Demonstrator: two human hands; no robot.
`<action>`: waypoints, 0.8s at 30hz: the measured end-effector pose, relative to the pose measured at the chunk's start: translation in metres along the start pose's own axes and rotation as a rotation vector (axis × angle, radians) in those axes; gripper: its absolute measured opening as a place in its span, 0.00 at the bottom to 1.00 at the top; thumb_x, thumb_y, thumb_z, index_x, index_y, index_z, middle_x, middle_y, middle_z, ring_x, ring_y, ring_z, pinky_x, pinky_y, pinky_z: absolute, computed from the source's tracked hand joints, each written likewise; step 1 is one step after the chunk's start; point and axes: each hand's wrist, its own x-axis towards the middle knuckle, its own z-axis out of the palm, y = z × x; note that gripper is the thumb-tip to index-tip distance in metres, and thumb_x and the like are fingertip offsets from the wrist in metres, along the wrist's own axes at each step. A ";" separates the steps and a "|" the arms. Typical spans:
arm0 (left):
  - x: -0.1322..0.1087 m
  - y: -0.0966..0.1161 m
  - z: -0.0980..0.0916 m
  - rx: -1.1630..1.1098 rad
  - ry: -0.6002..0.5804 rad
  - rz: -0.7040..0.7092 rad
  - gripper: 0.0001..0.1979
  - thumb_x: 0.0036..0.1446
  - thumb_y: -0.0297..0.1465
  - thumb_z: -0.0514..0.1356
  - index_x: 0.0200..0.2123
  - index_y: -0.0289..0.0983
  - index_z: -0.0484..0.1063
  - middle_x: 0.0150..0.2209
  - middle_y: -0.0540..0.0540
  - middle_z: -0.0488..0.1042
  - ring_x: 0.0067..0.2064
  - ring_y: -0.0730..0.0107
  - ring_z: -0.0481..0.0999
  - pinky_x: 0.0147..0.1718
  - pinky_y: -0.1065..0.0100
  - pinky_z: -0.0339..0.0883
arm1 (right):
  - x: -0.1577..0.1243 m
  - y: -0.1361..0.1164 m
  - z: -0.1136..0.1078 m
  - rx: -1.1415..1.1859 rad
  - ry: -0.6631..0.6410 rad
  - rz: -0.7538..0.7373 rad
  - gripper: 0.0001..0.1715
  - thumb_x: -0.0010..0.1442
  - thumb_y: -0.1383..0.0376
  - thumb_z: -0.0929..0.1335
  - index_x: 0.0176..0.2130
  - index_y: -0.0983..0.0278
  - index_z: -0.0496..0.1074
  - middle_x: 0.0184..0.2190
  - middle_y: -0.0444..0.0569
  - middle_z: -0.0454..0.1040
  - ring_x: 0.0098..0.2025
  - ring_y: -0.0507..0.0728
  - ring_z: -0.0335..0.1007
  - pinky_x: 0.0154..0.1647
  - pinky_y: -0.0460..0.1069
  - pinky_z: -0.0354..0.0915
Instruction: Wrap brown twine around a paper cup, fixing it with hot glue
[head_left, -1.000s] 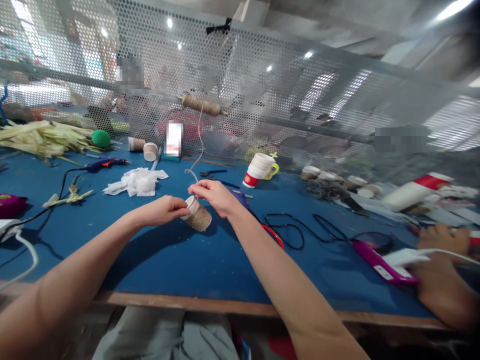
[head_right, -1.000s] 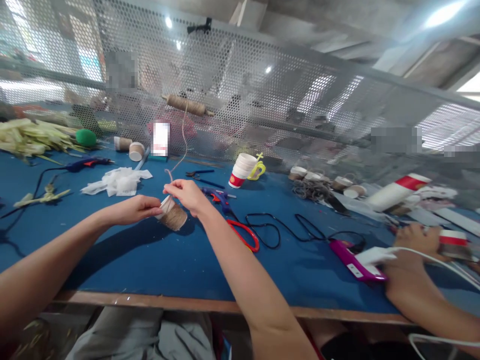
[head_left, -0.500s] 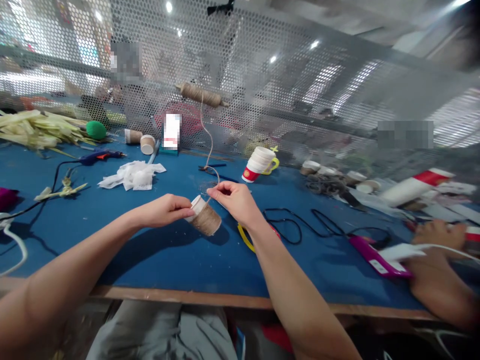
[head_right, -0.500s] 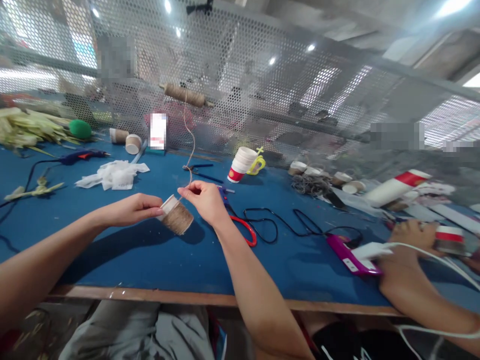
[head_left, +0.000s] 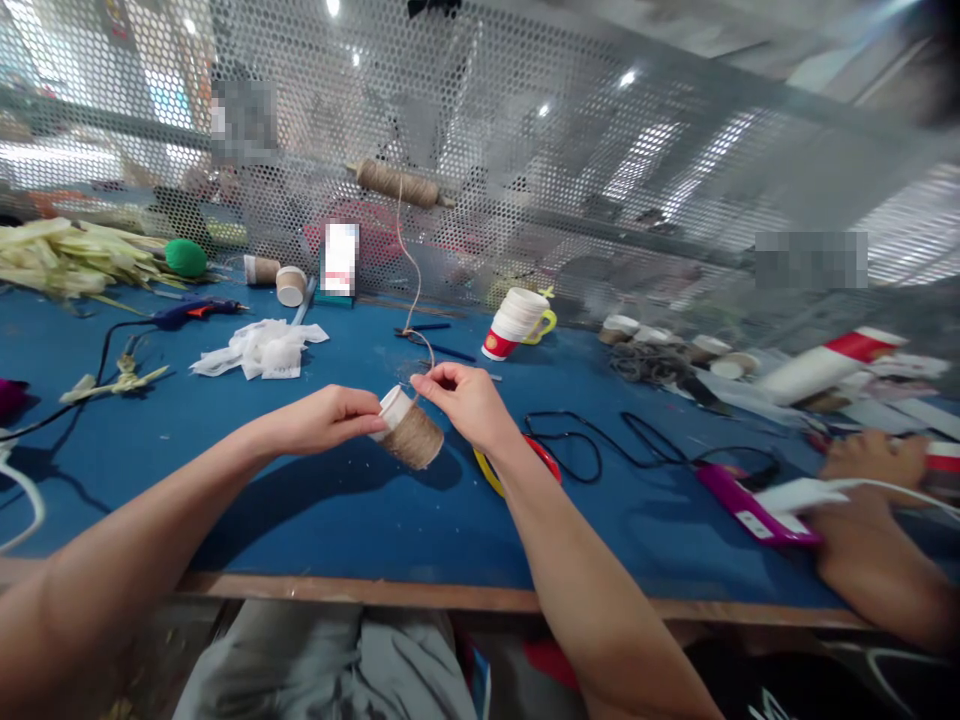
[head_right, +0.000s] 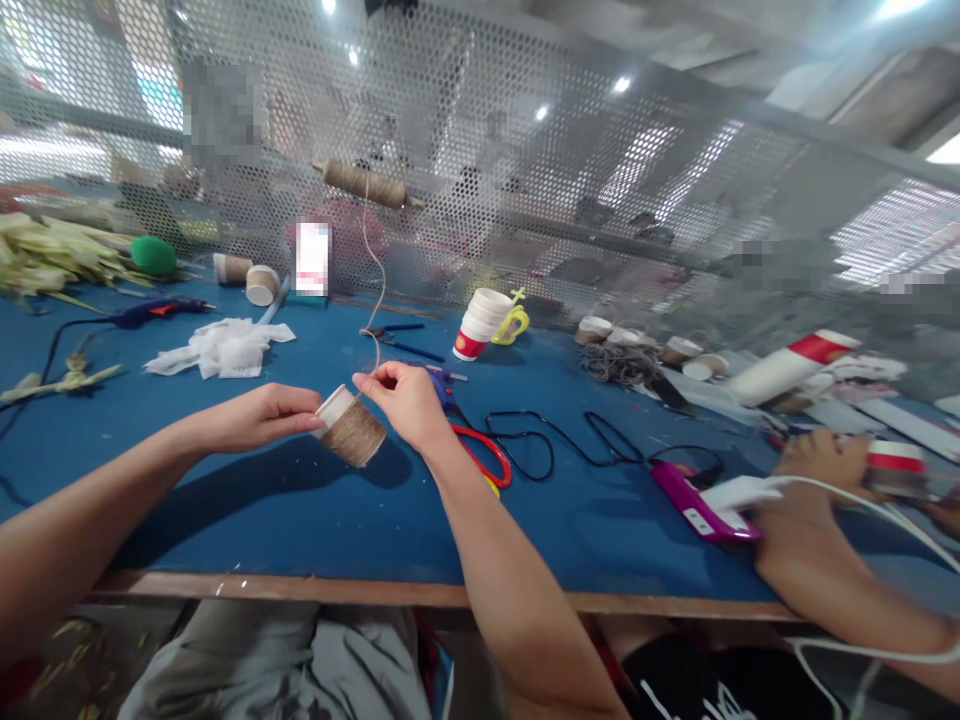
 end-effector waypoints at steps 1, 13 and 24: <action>0.000 0.000 0.000 0.002 0.000 0.004 0.16 0.57 0.36 0.45 0.23 0.32 0.62 0.24 0.52 0.59 0.27 0.78 0.58 0.27 0.77 0.54 | 0.000 0.001 0.001 0.003 -0.004 -0.002 0.14 0.48 0.57 0.66 0.22 0.66 0.65 0.19 0.42 0.63 0.22 0.48 0.55 0.24 0.45 0.54; 0.000 0.002 -0.001 0.010 0.043 0.081 0.16 0.57 0.34 0.45 0.22 0.32 0.61 0.23 0.53 0.58 0.26 0.79 0.58 0.27 0.77 0.53 | 0.000 0.007 0.005 0.009 -0.030 -0.048 0.15 0.50 0.56 0.64 0.23 0.66 0.63 0.20 0.42 0.62 0.22 0.48 0.54 0.24 0.46 0.54; 0.001 0.001 -0.001 -0.021 0.072 0.100 0.15 0.57 0.34 0.46 0.22 0.32 0.60 0.23 0.52 0.58 0.27 0.78 0.58 0.27 0.77 0.54 | -0.001 0.006 0.009 -0.048 -0.070 -0.076 0.16 0.54 0.55 0.60 0.24 0.64 0.60 0.20 0.41 0.59 0.23 0.49 0.53 0.24 0.45 0.53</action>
